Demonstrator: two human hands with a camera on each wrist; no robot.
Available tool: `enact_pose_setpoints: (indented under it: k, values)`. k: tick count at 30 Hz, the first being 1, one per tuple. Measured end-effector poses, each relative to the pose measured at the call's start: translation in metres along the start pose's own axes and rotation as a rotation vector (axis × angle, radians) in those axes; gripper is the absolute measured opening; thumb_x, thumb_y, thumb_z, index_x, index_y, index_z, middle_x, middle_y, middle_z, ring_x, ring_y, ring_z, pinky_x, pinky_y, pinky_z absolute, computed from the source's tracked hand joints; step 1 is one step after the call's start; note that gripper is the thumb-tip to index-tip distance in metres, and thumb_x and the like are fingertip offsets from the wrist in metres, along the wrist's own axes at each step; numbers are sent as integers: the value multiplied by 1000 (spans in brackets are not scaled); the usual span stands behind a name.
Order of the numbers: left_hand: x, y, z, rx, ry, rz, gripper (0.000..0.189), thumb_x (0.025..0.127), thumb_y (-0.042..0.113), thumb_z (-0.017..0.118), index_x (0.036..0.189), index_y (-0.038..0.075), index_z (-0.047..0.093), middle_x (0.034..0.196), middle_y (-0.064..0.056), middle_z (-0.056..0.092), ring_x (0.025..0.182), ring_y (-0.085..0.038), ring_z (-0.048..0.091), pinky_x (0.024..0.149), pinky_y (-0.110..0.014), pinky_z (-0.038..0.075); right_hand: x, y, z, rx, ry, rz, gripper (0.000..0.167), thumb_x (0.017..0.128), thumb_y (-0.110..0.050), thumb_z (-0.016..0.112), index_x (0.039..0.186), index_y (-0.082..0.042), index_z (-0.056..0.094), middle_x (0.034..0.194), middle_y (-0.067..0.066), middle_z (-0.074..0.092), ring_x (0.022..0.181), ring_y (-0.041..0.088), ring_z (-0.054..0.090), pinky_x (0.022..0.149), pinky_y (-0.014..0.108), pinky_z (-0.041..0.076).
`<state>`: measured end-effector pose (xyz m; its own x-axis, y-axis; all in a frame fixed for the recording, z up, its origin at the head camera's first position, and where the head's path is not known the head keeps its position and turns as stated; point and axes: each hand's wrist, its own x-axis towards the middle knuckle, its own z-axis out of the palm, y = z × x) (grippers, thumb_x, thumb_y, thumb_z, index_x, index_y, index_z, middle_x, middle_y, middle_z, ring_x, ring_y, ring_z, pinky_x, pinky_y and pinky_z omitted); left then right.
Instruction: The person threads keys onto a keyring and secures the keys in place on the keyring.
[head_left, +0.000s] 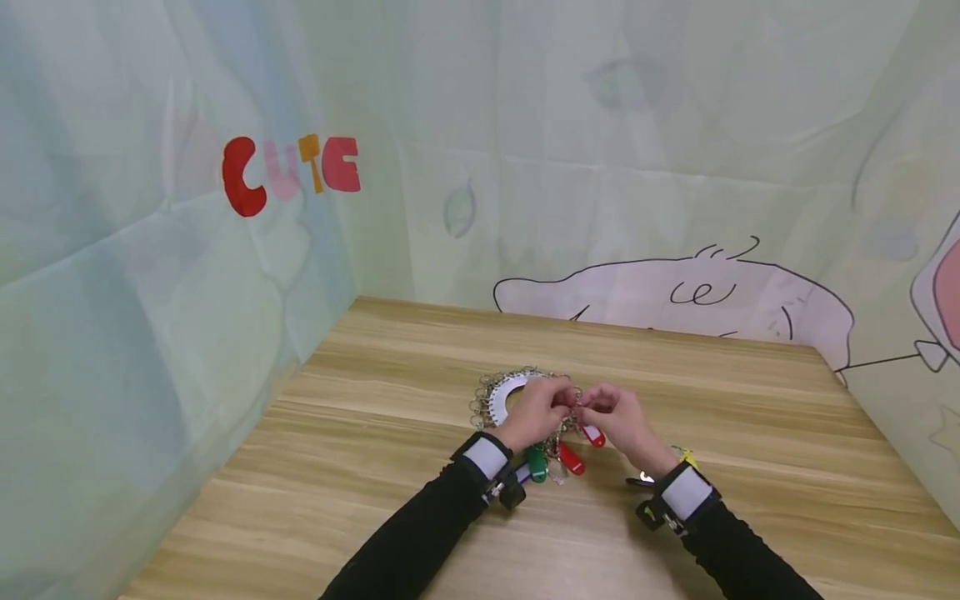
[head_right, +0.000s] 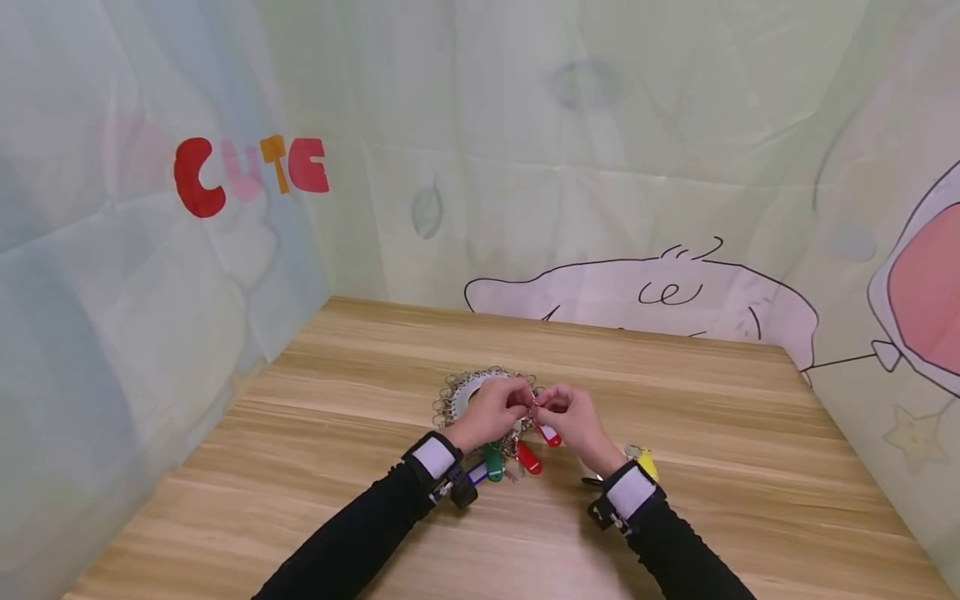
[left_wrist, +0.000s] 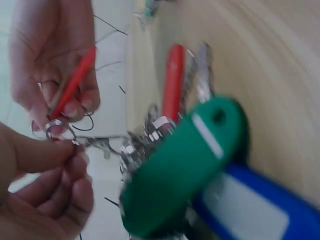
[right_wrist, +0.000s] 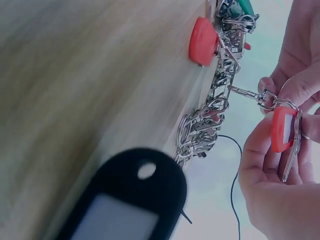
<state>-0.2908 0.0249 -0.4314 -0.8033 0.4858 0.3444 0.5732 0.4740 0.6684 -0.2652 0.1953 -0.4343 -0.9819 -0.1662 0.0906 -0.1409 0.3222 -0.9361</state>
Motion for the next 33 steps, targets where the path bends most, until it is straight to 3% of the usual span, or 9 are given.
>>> enact_pose_setpoints:
  k: [6, 11, 16, 24, 27, 33]
  values:
    - [2, 1, 0, -40, -6, -54, 20, 76, -14, 56, 82, 4, 65, 69, -6, 61, 60, -5, 46, 53, -14, 37, 1, 3, 2, -31, -21, -64, 16, 85, -1, 64, 98, 8, 59, 96, 24, 71, 79, 8, 64, 69, 20, 52]
    - [2, 4, -1, -20, -27, -49, 17, 81, -10, 59, 87, 4, 65, 79, -7, 66, 67, -5, 50, 59, -14, 42, 3, 4, 0, -2, -11, -7, 17, 85, -2, 63, 100, 6, 59, 93, 16, 72, 79, 8, 64, 71, 22, 52]
    - [1, 3, 1, -8, -5, -26, 14, 84, -7, 61, 87, 6, 66, 81, -6, 68, 69, -5, 53, 62, -15, 45, 2, 3, -1, 22, 10, 24, 18, 84, -1, 63, 100, 6, 58, 89, 8, 72, 78, 7, 64, 70, 23, 52]
    - [2, 3, 0, -64, 10, -102, 16, 77, -10, 61, 80, 5, 65, 73, -7, 64, 61, -5, 49, 55, -15, 40, 0, 1, 1, -37, -7, -51, 16, 84, -1, 65, 97, 6, 59, 92, 17, 72, 75, 7, 62, 65, 20, 50]
    - [3, 4, -2, -54, -4, -96, 15, 78, -10, 61, 82, 4, 65, 76, -7, 64, 64, -6, 50, 57, -15, 42, 1, 0, 0, -31, -12, -61, 17, 84, -1, 65, 97, 8, 58, 91, 18, 72, 74, 6, 61, 64, 20, 50]
    - [0, 6, -1, 7, -15, -50, 15, 83, -6, 61, 87, 8, 64, 81, -3, 66, 71, -6, 52, 63, -15, 44, 0, 1, 0, 4, 3, -2, 18, 85, 0, 63, 100, 7, 58, 93, 15, 72, 78, 8, 62, 67, 21, 52]
